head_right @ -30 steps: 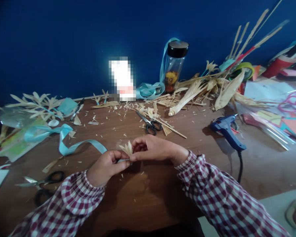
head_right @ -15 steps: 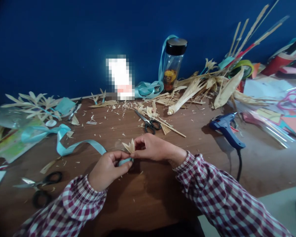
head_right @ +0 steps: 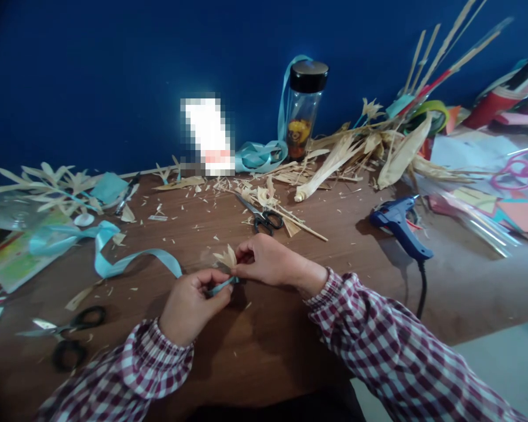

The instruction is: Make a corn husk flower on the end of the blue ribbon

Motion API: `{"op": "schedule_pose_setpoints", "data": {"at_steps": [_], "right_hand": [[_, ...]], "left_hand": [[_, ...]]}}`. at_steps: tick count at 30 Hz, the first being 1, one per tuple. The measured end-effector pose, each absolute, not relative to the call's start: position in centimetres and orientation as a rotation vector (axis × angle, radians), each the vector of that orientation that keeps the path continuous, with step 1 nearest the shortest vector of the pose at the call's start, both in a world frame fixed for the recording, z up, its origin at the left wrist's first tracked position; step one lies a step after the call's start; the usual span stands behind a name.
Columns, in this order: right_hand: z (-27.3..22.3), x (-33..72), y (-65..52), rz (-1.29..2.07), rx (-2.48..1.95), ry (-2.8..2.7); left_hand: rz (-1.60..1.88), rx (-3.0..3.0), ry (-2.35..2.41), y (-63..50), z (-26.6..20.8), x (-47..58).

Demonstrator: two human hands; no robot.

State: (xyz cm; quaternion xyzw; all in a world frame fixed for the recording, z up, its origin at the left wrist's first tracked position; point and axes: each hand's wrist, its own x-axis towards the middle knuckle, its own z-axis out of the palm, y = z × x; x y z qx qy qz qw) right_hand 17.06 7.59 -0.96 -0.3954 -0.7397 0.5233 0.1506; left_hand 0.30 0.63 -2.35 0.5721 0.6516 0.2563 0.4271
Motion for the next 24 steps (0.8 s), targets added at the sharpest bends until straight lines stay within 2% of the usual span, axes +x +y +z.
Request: {"op": "schedule_pose_setpoints", "data": {"at_steps": [13,24], "right_hand": [[-1.33,17.33,7.94,1.696,-1.157,-2.045],[-1.48,16.95,7.49,1.546,-1.075,-2.045]], "left_hand": [[0.68,1.459,1.633,0.36,-1.86,0.45],[0.674,1.529,1.636,0.17,-2.47,0.38]]}}
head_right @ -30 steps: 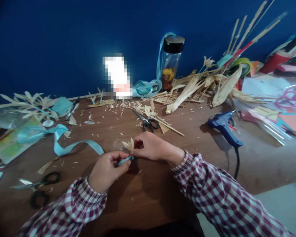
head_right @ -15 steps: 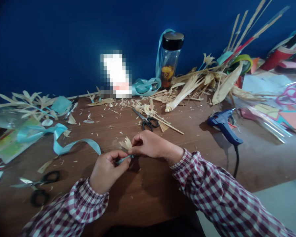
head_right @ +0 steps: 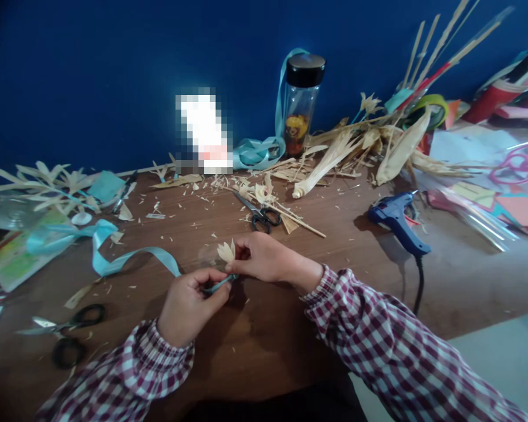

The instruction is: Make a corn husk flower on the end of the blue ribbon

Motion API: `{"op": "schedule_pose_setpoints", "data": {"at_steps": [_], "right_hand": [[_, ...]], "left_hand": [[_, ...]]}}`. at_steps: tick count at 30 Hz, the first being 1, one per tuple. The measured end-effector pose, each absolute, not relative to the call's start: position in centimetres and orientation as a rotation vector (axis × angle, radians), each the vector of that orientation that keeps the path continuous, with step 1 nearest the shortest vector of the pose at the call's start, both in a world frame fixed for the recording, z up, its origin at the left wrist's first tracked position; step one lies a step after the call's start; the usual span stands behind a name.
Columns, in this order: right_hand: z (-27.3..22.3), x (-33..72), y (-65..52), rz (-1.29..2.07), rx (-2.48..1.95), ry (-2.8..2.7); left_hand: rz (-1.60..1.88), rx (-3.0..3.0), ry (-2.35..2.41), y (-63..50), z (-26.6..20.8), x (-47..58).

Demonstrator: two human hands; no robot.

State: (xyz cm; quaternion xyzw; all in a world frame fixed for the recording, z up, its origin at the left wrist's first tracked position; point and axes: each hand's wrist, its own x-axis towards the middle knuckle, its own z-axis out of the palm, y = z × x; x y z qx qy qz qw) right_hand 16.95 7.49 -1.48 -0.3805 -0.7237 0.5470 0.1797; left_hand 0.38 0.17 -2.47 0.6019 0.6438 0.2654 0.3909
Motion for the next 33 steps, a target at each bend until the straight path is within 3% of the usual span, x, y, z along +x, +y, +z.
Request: {"op": "schedule_pose_setpoints", "data": {"at_steps": [15,33], "right_hand": [[-1.42,16.19,6.95,1.331,-1.249,-2.091],[-1.71,16.28,7.08,1.477,-1.176,-1.988]], "left_hand": [[0.701,1.518,1.72,0.12,-2.07,1.01],[0.689,1.337,1.613,0.65,-1.63,0.44]]}}
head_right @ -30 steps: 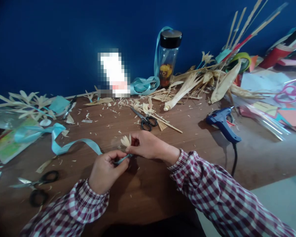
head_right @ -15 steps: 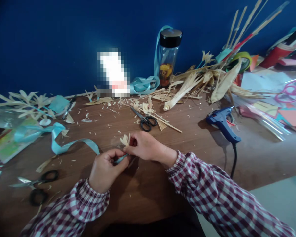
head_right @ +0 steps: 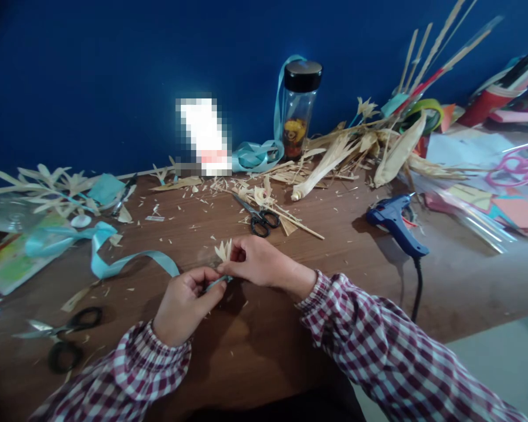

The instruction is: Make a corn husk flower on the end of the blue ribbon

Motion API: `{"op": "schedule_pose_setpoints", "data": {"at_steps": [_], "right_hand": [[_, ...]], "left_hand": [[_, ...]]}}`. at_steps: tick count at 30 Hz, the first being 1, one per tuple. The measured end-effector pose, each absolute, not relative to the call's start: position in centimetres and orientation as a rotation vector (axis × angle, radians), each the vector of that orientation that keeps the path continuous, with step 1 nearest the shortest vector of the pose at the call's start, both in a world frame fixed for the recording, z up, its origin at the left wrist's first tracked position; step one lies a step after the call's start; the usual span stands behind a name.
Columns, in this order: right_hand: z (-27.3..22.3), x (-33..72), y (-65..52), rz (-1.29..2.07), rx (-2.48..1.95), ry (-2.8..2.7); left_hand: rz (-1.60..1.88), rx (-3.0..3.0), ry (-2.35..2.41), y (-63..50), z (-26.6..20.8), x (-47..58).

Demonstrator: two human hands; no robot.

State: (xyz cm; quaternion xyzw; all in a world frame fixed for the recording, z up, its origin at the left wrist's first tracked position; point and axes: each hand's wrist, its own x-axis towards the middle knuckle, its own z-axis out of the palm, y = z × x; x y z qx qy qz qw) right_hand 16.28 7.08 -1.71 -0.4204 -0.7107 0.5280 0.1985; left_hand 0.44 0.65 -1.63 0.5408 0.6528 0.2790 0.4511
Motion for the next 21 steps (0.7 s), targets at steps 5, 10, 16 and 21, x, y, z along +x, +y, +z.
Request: {"op": "schedule_pose_setpoints", "data": {"at_steps": [5,10,16,21], "right_hand": [[-1.8,16.23,7.09,1.512,-1.156,-1.98],[-2.02,15.99,6.96,1.497,-1.151,-1.956],[-1.9,15.64,6.64,1.517,-1.119,-1.892],[-2.31,15.67,6.68,1.554,-1.031,-1.871]], "left_hand": [[0.701,1.317,1.599,0.8,-1.67,0.33],[0.698,1.278,1.576,0.75,-1.74,0.36],[0.685,1.271,1.603,0.82,-1.53,0.5],[0.71,1.269,1.606,0.88,-1.59,0.35]]}}
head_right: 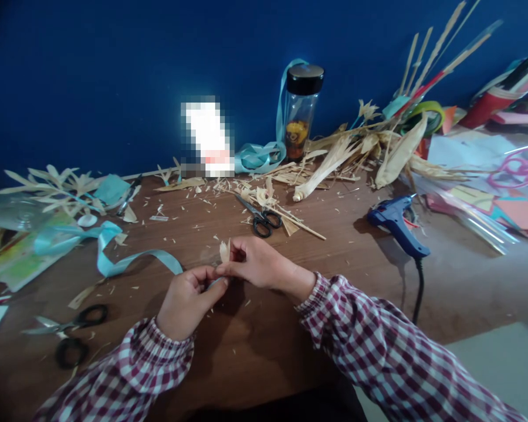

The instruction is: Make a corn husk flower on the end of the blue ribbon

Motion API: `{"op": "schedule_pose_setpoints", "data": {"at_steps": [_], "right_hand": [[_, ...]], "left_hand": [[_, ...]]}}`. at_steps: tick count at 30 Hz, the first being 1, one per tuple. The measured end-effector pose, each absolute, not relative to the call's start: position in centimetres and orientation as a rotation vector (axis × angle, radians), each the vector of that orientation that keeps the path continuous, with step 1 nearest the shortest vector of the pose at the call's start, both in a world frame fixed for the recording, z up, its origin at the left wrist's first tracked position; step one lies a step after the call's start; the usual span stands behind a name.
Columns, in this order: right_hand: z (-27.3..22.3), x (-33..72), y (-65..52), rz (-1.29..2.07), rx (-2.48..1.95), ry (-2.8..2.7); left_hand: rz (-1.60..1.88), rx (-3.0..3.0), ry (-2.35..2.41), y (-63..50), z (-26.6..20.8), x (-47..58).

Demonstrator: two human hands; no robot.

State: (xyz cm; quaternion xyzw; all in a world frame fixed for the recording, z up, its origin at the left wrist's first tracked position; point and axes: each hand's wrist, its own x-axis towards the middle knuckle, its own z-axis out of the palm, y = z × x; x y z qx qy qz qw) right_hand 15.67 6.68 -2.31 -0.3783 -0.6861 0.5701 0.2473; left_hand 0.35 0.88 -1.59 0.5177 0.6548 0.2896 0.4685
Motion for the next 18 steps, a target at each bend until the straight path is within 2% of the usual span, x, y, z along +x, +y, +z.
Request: {"op": "schedule_pose_setpoints", "data": {"at_steps": [3,9,18], "right_hand": [[-2.4,15.9,6.8,1.586,-1.038,-1.849],[-2.0,16.6,7.3,1.939,-1.035,-1.787],[-2.0,16.6,7.4,1.81,-1.088,-1.848]], "left_hand": [[0.716,1.218,1.595,0.9,-1.7,0.2],[0.708,1.1,1.536,1.0,-2.0,-0.1],[0.682,1.116,1.547,1.1,-1.9,0.0]]}}
